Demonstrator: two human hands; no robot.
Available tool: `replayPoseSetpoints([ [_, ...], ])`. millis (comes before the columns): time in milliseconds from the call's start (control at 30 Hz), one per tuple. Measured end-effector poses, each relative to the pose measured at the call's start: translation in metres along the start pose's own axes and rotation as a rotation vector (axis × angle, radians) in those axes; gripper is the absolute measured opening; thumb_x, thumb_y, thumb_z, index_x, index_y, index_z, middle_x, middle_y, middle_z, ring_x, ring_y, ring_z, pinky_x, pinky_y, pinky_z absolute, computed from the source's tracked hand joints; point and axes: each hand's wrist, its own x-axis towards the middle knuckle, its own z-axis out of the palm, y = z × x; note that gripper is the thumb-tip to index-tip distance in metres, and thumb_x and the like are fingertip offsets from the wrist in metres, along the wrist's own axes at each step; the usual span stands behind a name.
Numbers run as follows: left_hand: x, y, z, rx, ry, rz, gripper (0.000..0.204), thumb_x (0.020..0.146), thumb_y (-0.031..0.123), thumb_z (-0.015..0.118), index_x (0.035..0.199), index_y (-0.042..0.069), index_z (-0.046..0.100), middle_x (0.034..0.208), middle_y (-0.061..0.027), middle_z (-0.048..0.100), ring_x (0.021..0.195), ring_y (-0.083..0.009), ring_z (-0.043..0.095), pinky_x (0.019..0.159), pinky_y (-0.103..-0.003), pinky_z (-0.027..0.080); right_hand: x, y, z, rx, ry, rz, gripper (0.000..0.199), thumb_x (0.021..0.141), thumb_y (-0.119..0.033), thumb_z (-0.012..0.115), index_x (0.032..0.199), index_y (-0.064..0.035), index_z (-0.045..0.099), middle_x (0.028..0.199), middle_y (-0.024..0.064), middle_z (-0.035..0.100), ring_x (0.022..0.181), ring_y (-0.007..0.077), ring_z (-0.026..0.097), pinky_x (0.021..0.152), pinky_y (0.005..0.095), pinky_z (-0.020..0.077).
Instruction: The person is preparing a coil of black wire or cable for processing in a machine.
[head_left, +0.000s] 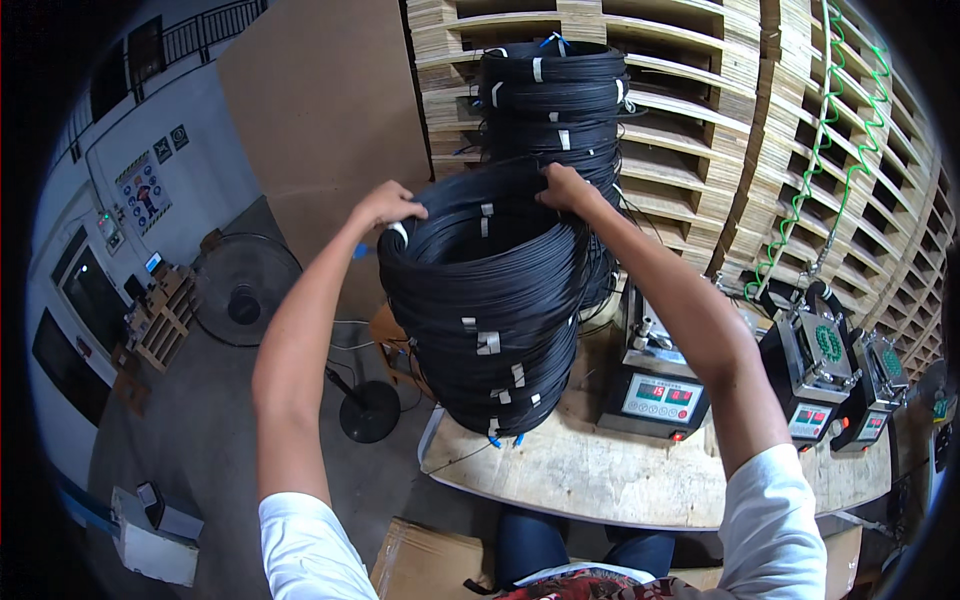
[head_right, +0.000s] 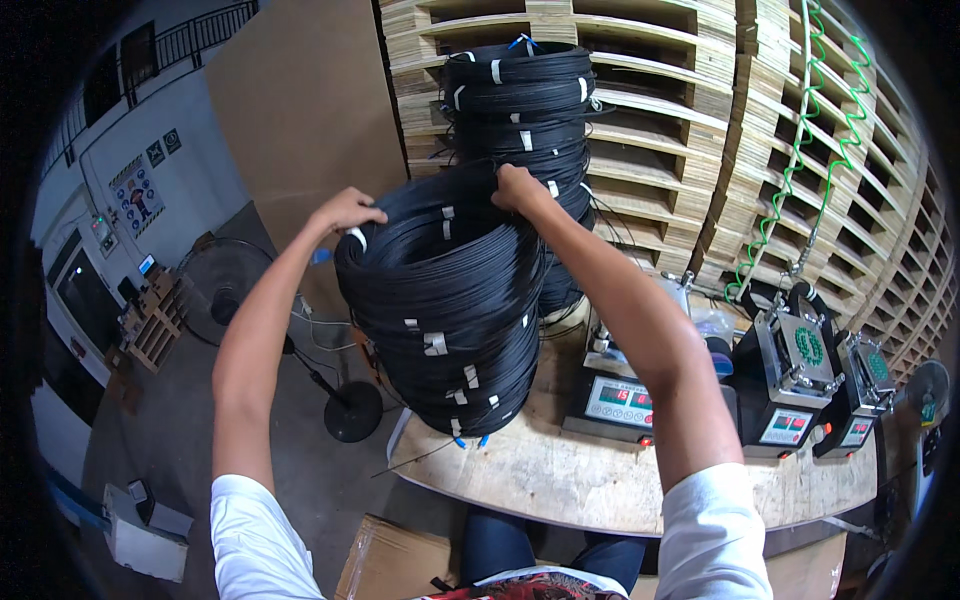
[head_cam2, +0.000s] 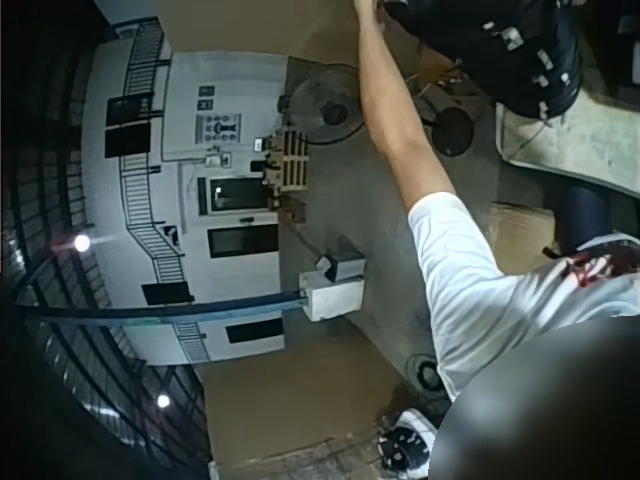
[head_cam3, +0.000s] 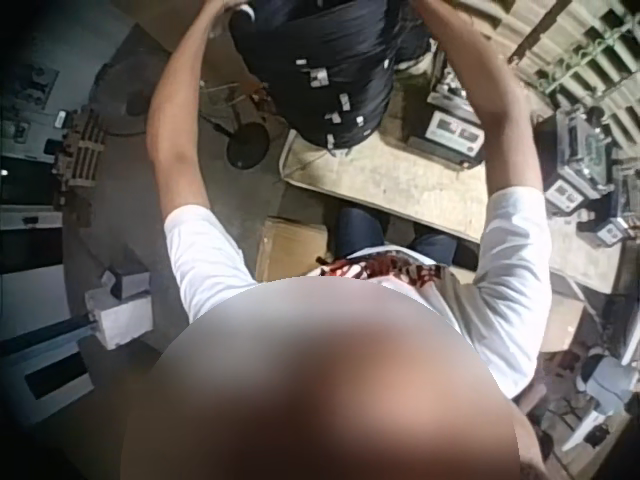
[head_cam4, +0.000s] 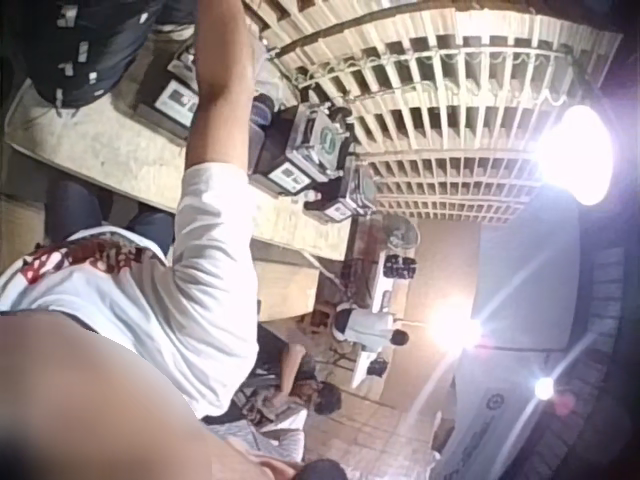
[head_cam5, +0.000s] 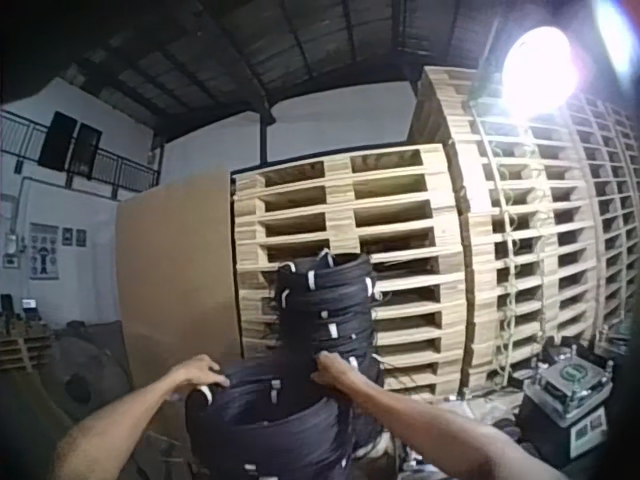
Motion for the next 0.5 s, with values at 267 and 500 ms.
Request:
replayPoseSetpoints([
  [267, 0.005, -0.027, 0.007, -0.079, 0.013, 0.074, 0.043, 0.082, 0.031, 0.074, 0.103, -0.007, 0.072, 0.1, -0.0233, 0.073, 0.093, -0.0296, 0.071, 0.085, -0.04, 0.052, 0.012, -0.017, 0.0, -0.015, -0.01, -0.03, 0.034, 0.081, -0.018, 0.071, 0.109, -0.0002, 0.069, 0.106, 0.0239, 0.071, 0.1, 0.0402, 0.07, 0.087, 0.0446, 0.057],
  [500, 0.007, -0.043, 0.011, -0.09, 0.046, 0.077, 0.042, 0.084, 0.029, 0.072, 0.105, -0.008, 0.072, 0.102, -0.0245, 0.073, 0.095, -0.0305, 0.07, 0.089, -0.039, 0.051, 0.004, -0.035, 0.005, -0.103, -0.035, -0.032, 0.037, 0.083, -0.023, 0.073, 0.115, -0.0046, 0.069, 0.114, 0.0228, 0.07, 0.109, 0.0388, 0.067, 0.09, 0.0462, 0.0561],
])
